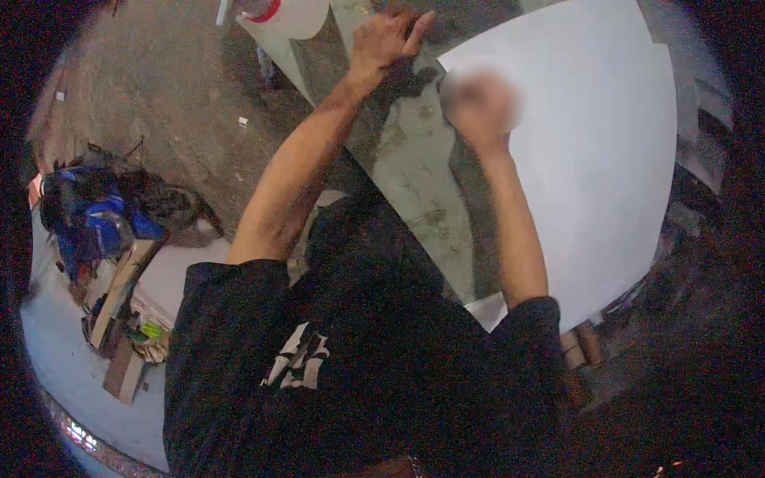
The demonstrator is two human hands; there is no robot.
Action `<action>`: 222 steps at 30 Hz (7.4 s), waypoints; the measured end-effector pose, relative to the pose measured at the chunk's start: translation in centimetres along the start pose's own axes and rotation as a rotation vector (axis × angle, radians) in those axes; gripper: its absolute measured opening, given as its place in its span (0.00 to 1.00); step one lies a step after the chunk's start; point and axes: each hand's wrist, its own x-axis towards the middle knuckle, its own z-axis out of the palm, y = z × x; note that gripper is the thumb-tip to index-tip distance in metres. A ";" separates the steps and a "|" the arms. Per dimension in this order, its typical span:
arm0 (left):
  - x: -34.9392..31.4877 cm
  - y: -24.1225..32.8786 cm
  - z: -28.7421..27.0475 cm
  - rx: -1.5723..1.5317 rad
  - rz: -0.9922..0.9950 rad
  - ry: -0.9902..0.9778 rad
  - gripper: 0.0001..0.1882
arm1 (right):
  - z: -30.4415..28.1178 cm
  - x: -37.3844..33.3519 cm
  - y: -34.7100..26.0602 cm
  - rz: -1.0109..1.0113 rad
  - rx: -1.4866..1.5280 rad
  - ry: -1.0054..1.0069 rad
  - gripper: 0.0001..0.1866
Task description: The person applies a white laminate sheet to a wooden board, using a spray bottle and a small block to smooth the surface and edges.
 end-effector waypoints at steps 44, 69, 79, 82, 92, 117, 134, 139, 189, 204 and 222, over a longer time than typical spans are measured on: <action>0.6 0.7 1.4 0.204 0.107 -0.072 0.26 | 1.7 -4.2 -3.7 -0.207 -0.031 0.242 0.15; 0.2 -0.6 1.5 0.211 0.092 -0.090 0.24 | -5.1 -3.2 0.3 0.098 0.029 0.126 0.11; 0.8 -0.2 1.6 0.232 0.119 -0.074 0.29 | -5.4 -4.2 1.3 0.130 -0.011 0.097 0.06; 0.8 -0.4 1.7 0.218 0.120 -0.064 0.25 | -5.4 -4.4 1.5 0.170 0.087 0.087 0.06; 0.6 -0.2 1.2 0.224 0.100 -0.105 0.27 | -2.1 -0.5 0.2 0.174 0.068 0.067 0.05; 0.7 -0.3 1.7 0.133 0.103 -0.051 0.29 | -1.6 2.4 0.2 0.068 0.109 0.025 0.08; 0.8 -0.5 1.5 0.095 0.083 -0.054 0.27 | -1.6 3.2 -0.1 -0.044 0.094 -0.075 0.06; 0.3 -1.6 1.1 -0.072 0.081 0.007 0.28 | -1.3 1.6 -0.4 -0.257 -0.004 -0.084 0.05; 0.3 -0.8 1.0 0.076 0.033 0.018 0.29 | -2.6 3.0 -0.6 0.000 0.108 -0.178 0.08; 0.3 -0.4 -0.3 -0.077 0.050 0.029 0.31 | -3.1 2.5 0.4 -0.099 0.065 -0.204 0.09; 0.3 -0.6 -0.2 -0.011 0.038 -0.062 0.30 | -2.5 3.2 0.7 -0.138 0.070 -0.219 0.08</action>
